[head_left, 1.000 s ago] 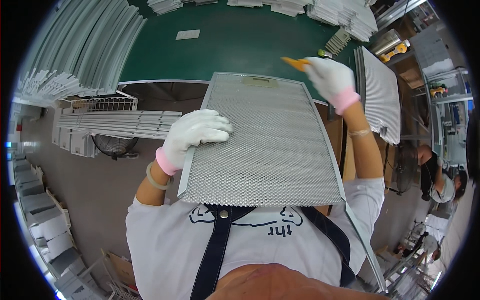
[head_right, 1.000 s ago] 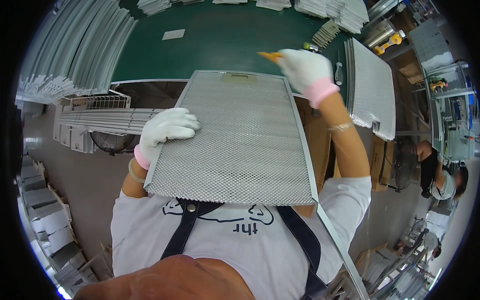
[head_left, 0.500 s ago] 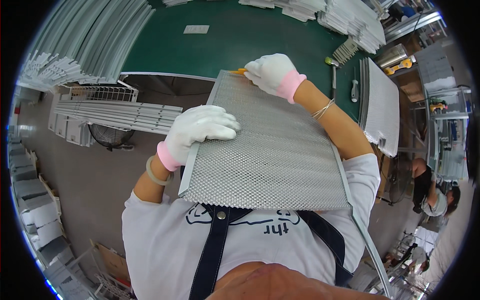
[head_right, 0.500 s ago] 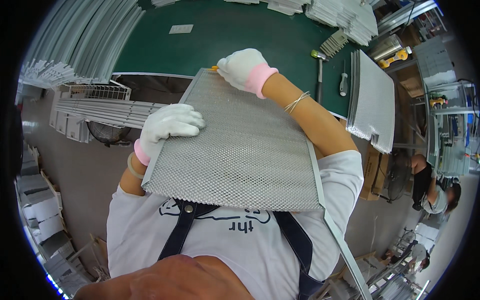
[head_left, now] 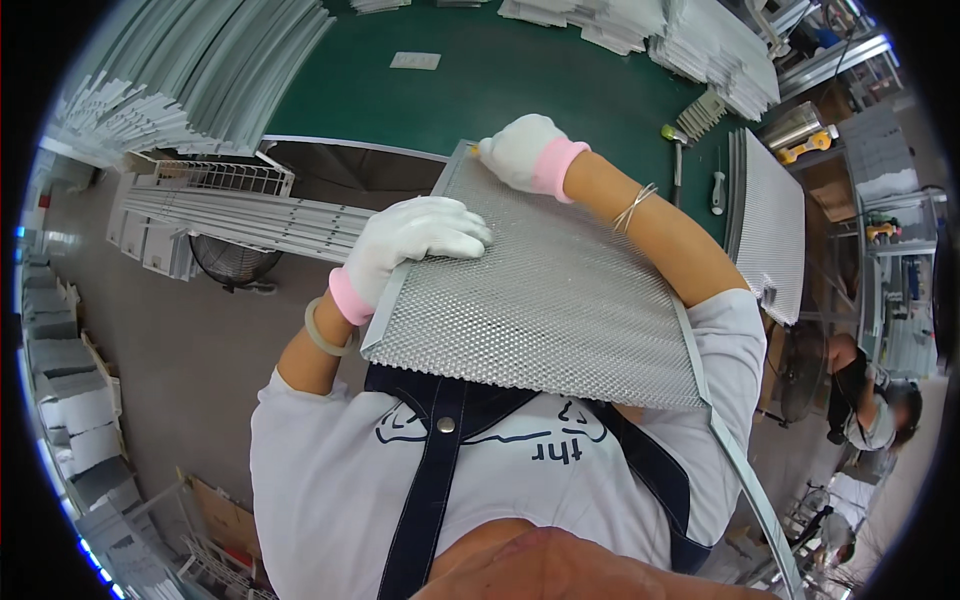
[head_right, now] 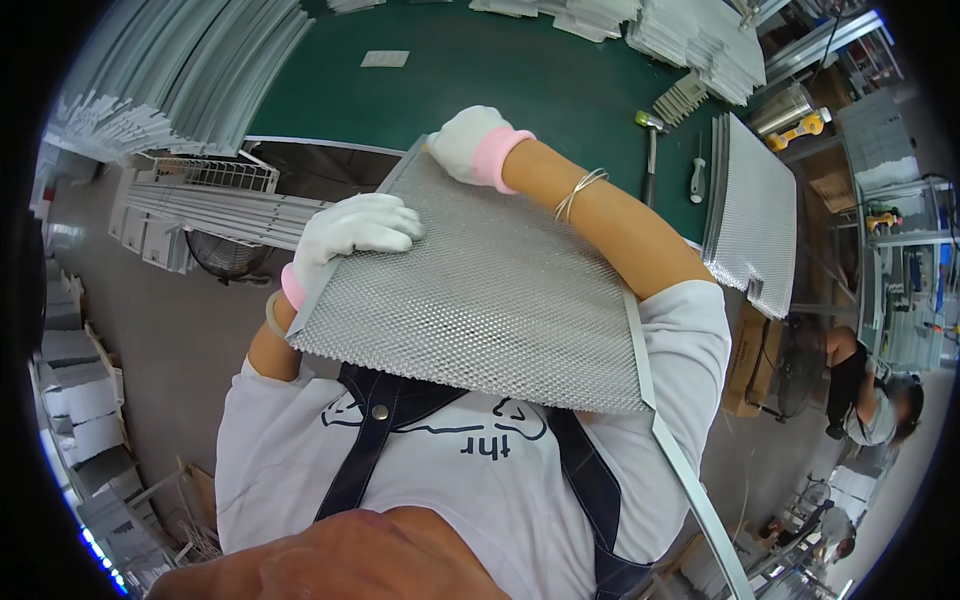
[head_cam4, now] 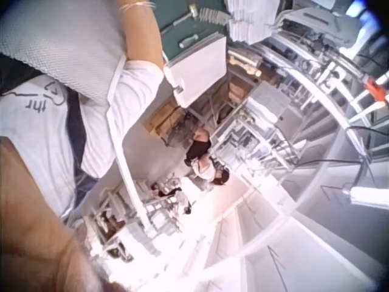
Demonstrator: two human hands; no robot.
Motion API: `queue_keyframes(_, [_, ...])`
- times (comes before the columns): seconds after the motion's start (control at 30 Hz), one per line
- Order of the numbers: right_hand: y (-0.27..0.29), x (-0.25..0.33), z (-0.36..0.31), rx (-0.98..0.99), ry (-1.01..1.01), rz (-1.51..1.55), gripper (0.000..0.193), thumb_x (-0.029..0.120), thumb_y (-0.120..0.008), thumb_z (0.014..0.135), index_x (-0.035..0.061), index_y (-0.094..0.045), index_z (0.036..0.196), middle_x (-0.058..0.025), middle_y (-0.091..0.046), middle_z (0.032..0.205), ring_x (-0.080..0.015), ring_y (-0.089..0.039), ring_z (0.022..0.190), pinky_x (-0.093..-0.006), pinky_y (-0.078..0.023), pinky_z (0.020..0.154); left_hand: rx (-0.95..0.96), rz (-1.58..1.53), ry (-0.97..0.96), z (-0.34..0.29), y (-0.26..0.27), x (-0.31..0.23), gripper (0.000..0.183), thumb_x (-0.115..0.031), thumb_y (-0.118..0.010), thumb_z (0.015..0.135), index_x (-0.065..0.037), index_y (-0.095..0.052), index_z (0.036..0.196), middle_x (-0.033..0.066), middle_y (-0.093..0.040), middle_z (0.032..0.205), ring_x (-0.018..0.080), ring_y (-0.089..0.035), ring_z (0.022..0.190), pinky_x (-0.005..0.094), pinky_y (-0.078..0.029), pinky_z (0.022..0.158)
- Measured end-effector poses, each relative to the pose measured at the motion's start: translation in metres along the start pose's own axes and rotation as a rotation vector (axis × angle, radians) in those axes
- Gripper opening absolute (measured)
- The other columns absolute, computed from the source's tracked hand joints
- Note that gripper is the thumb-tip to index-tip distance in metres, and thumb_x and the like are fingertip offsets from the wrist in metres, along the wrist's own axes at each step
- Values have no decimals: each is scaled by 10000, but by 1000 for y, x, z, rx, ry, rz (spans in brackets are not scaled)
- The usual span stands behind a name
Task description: Assembling metal mesh air filters by attaching frames and components using manual and power tools.
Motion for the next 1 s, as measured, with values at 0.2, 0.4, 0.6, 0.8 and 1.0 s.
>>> queue_keyframes(0.2, [-15,-8,-6,-65,-23,1,244,220,-464,880,30,-586,786,-136,-614,653,-318,-618,623,-428,-495,581,-34,-75,17,-1,-2,-2,194,-140,-645,719,-91,-631,906,90,-655,969,282,-614,924,376,-465,838])
queue_keyframes(0.4, [46,-14,-50,-1014,5,144,126,234,-575,829,115,-612,806,-65,-577,606,-243,-583,546,-339,-474,501,17,-68,-16,-2,-3,0,211,-152,-659,706,-88,-625,904,86,-655,960,293,-612,914,386,-466,830])
queue_keyframes(0.6, [39,-101,-115,-937,-490,117,226,278,-519,889,105,-633,980,-93,-629,806,-281,-612,743,-369,-485,630,61,-115,-47,-3,-3,13,223,-154,-662,696,-90,-623,906,84,-654,952,280,-616,913,386,-466,831])
queue_keyframes(0.8, [-85,-123,-234,-466,-1055,-284,163,256,-532,871,127,-579,960,-72,-584,748,-263,-594,678,-386,-483,585,42,-81,-6,17,6,3,217,-152,-667,692,-59,-629,884,105,-658,922,284,-630,879,364,-487,796])
queue_keyframes(1.0, [-118,-98,-256,-59,-1092,3,565,86,-546,787,108,-394,1331,-143,-539,1152,-292,-547,982,-433,-481,799,-125,-569,-1,48,19,13,453,-379,-635,796,53,-631,931,174,-648,939,249,-635,884,373,-504,807])
Point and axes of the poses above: each hand's wrist, its own z-axis towards the middle knuckle, its own y-axis out of the back of the hand, x = y × z, the point moved 3 cm from there along z, towards the middle knuckle
